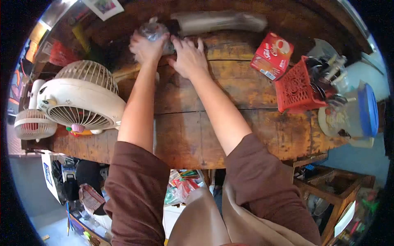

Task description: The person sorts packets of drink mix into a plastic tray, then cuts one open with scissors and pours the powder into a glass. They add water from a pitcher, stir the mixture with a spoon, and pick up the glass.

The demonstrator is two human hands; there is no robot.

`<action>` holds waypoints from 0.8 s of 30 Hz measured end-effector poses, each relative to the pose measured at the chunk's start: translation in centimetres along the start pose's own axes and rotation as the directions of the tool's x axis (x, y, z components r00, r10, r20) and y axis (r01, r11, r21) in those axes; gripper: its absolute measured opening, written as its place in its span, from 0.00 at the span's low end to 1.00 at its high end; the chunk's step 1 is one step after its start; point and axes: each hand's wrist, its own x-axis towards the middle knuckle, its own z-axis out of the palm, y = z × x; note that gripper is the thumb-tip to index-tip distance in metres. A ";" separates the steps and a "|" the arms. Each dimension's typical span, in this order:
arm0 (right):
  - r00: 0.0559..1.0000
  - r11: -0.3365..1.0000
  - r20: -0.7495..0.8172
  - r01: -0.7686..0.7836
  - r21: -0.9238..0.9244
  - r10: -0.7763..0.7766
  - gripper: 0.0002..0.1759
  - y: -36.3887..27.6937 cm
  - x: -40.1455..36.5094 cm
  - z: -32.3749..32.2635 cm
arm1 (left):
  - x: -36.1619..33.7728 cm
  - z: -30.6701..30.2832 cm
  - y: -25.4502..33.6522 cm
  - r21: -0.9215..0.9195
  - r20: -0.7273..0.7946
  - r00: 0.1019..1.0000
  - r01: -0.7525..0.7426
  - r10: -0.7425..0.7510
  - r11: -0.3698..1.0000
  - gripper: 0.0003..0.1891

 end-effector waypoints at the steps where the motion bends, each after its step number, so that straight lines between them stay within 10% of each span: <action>1: 1.000 1.000 0.029 0.002 0.012 -0.002 0.35 -0.3 0.0 -0.3 | 0.1 -0.2 -0.1 0.040 0.133 0.989 0.054 -0.059 0.998 0.53; 10: 1.000 0.997 -0.019 -0.019 -0.077 0.018 0.24 -0.8 -1.1 -2.4 | -5.8 -2.7 0.8 -0.308 -0.283 0.937 -0.291 0.204 0.906 0.44; 15: 0.976 0.981 0.195 -0.058 -0.186 0.094 0.11 0.2 -6.7 -8.2 | -11.2 -7.6 2.7 -0.394 -0.479 0.701 -0.710 0.529 0.583 0.39; 16: 1.000 0.983 0.006 0.004 -0.184 -0.003 0.12 1.7 -8.5 -8.2 | -12.7 -9.6 3.2 -0.460 -0.509 0.672 -0.740 0.538 0.490 0.37; 19: 0.985 0.988 -0.130 0.128 0.081 -0.117 0.14 3.0 -12.2 -10.8 | -18.3 -14.0 0.9 -0.598 -0.455 0.723 -0.681 0.519 0.424 0.41; 22: 0.983 0.965 0.101 0.170 -0.198 -0.152 0.15 1.8 -14.3 -12.9 | -23.6 -19.9 -3.0 -0.758 -0.225 0.770 -0.523 0.597 0.390 0.43; 23: 0.971 0.813 0.222 0.200 -0.547 -0.089 0.13 0.0 -13.1 -14.1 | -25.1 -21.6 -4.6 -0.822 -0.098 0.831 -0.378 0.548 0.426 0.44; 24: 0.984 0.849 0.093 0.178 -0.497 -0.152 0.13 0.3 -13.4 -14.2 | -26.5 -23.2 -6.5 -0.863 0.030 0.865 -0.230 0.501 0.449 0.45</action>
